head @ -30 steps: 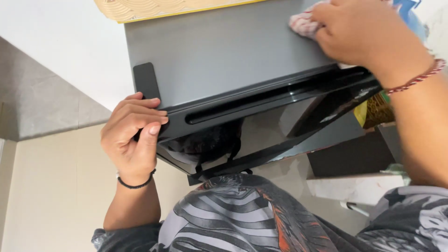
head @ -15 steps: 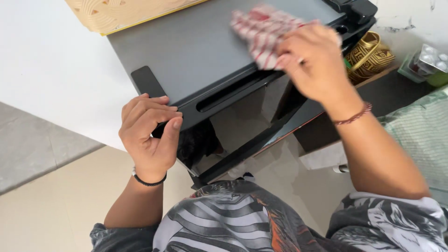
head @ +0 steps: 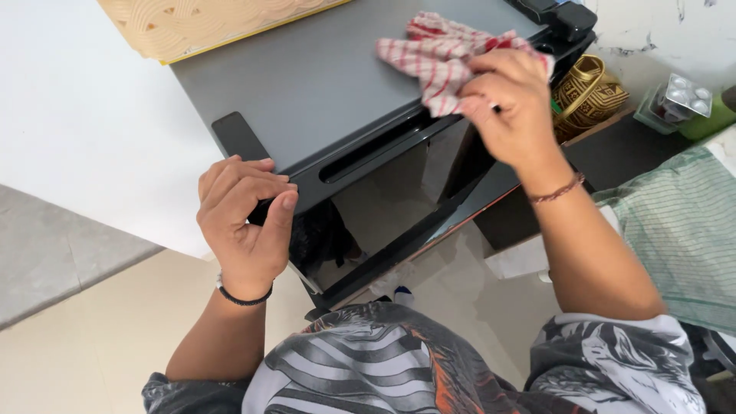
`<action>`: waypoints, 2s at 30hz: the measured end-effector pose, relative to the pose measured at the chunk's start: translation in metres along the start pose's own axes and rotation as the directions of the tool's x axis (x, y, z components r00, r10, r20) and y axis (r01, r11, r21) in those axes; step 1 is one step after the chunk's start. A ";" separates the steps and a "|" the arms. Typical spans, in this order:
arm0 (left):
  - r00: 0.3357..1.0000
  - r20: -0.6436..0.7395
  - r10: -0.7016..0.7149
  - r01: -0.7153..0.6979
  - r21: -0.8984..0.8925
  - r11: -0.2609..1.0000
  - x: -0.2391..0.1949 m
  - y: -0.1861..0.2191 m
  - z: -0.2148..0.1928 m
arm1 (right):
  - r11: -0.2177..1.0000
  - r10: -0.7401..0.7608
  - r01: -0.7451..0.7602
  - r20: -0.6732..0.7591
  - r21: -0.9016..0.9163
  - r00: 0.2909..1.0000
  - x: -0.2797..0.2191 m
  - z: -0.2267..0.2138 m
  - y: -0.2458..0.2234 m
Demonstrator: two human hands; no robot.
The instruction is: Cleaning the exterior and interior surfaces of a mini-refrigerator with a cloth.
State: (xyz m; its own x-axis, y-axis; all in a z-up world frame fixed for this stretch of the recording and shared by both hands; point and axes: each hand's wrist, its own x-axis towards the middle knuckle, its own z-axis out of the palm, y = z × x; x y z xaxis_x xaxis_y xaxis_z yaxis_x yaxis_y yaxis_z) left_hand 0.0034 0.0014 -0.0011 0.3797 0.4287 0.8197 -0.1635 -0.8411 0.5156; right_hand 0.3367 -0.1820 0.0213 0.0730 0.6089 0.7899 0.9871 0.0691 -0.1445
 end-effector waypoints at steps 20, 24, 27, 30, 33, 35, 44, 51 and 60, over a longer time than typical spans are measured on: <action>0.997 -0.070 -0.020 0.020 -0.001 1.000 -0.003 0.003 0.005 | 0.989 -0.144 0.149 0.339 0.010 0.930 0.056 0.012 -0.072; 0.995 -0.083 -0.062 0.060 -0.019 0.998 -0.007 0.002 0.005 | 0.961 -0.058 0.117 0.230 -0.251 0.971 0.052 -0.027 0.016; 0.992 -0.099 -0.073 0.071 -0.021 0.997 -0.006 0.003 0.003 | 0.990 0.104 -0.099 0.043 -0.104 0.994 0.035 -0.053 0.102; 0.987 -0.135 -0.088 0.085 -0.031 0.996 -0.006 0.005 0.003 | 0.943 0.288 -0.272 -0.056 0.193 0.956 0.047 -0.065 0.136; 0.982 -0.154 -0.109 0.104 -0.042 0.994 -0.011 0.008 0.005 | 0.935 0.261 -0.282 0.121 0.216 0.958 0.058 -0.061 0.138; 0.979 -0.170 -0.109 0.104 -0.040 0.994 -0.012 0.007 0.005 | 0.965 0.178 -0.223 0.278 0.139 0.944 0.068 -0.054 0.146; 0.946 -0.287 -0.148 0.142 -0.041 0.989 -0.018 0.005 0.005 | 0.987 0.127 -0.156 0.792 -0.041 0.597 0.115 -0.015 0.187; 0.944 -0.301 -0.135 0.126 -0.048 0.991 -0.016 0.005 0.007 | 0.999 -0.043 0.022 0.716 0.038 0.697 0.111 -0.012 0.205; 0.973 -0.206 -0.106 0.098 -0.050 0.994 -0.015 0.003 0.010 | 0.971 -0.241 0.186 0.608 0.153 0.757 0.073 -0.038 0.099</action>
